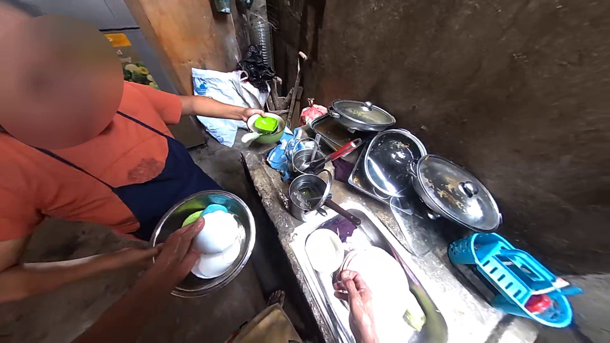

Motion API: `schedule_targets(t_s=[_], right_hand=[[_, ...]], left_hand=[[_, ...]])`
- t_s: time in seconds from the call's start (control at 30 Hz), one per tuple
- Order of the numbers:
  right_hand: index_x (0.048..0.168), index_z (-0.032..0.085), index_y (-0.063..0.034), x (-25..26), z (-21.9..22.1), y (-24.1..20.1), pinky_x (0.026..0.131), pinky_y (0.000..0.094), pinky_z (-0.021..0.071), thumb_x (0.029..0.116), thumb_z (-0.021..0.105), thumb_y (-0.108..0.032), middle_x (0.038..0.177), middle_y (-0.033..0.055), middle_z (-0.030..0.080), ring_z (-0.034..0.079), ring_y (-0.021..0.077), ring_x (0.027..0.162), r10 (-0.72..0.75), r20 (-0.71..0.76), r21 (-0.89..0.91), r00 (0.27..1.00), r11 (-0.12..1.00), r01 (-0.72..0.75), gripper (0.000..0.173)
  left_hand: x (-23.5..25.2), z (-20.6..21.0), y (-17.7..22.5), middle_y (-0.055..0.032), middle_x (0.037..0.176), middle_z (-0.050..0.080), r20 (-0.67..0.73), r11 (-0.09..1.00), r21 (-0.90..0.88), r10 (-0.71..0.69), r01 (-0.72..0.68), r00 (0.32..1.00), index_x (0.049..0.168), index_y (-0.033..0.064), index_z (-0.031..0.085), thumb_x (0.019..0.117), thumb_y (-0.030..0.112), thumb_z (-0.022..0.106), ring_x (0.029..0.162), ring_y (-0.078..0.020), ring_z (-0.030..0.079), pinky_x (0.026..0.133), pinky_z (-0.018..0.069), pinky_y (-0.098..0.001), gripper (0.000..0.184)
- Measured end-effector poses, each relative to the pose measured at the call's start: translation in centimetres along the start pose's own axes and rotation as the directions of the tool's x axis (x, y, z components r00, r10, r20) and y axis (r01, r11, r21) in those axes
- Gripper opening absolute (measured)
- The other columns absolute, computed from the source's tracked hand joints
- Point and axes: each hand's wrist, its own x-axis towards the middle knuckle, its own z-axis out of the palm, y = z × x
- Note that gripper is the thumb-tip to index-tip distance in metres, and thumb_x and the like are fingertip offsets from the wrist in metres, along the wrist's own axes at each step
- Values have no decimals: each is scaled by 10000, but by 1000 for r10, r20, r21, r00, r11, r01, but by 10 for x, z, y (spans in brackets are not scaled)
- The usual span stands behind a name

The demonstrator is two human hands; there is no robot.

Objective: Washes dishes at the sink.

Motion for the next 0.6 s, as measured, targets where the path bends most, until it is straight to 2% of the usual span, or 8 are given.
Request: schedule_targets(t_s=[0.17,0.23,0.3,0.37,0.43,0.47,0.53,0.6], right_hand=[[1027,642,11,-3,-9,11,627,325,603,1025,523,-119,926,114,707,702,186,723,13,-19,8,1000,1000,-13,176],[1030,643,15,-4,-15,15,625,330,603,1025,533,-122,928,122,709,703,192,722,18,-34,12,999,1000,-18,176],[1039,644,19,-4,-19,17,628,330,602,1021,542,-124,926,123,703,701,193,728,17,-46,14,999,1000,-17,177],[1036,648,12,-5,-23,19,629,325,598,1013,544,-121,912,114,701,697,184,729,8,-58,19,998,1000,-7,171],[1023,646,7,-7,-26,21,632,324,598,1013,538,-114,904,108,701,696,177,727,5,-72,13,997,1000,-4,163],[1026,644,9,-9,-28,21,640,329,598,1016,530,-112,912,110,699,696,180,733,10,-76,10,997,1000,-9,166],[1032,639,14,-12,-34,24,648,337,599,1024,518,-102,925,117,695,696,187,744,21,-92,10,996,1000,-20,169],[1030,643,15,-15,-41,28,646,337,601,1023,523,-102,937,121,701,703,193,751,28,-120,5,992,1000,-28,167]], left_hand=[[26,7,-8,-84,1002,712,38,997,72,-37,34,999,1161,-4,630,1058,199,549,896,-149,700,820,597,-353,242],[37,8,-4,-78,989,700,74,967,253,-45,25,996,1188,5,629,1037,196,591,851,-133,687,758,591,-335,247],[46,8,0,-128,1043,671,79,883,469,-37,-5,996,1268,-6,603,992,193,665,847,-160,650,735,564,-363,346],[52,12,3,-191,1086,654,105,760,648,-31,-44,994,1326,-11,563,981,224,695,855,-217,640,751,558,-425,438],[62,14,4,-193,1009,660,177,574,807,-4,-142,984,1300,-10,579,981,264,705,791,-245,635,709,552,-457,439],[67,14,6,-198,1028,669,213,459,867,11,-194,977,1279,-9,605,980,265,708,836,-276,644,747,546,-492,419],[76,13,11,-240,1199,653,282,199,939,28,-282,959,1269,6,644,980,271,700,1101,-396,634,957,481,-621,396],[74,15,16,-263,1224,631,368,47,927,83,-373,926,1223,28,677,992,275,675,1137,-449,614,955,456,-678,338]])
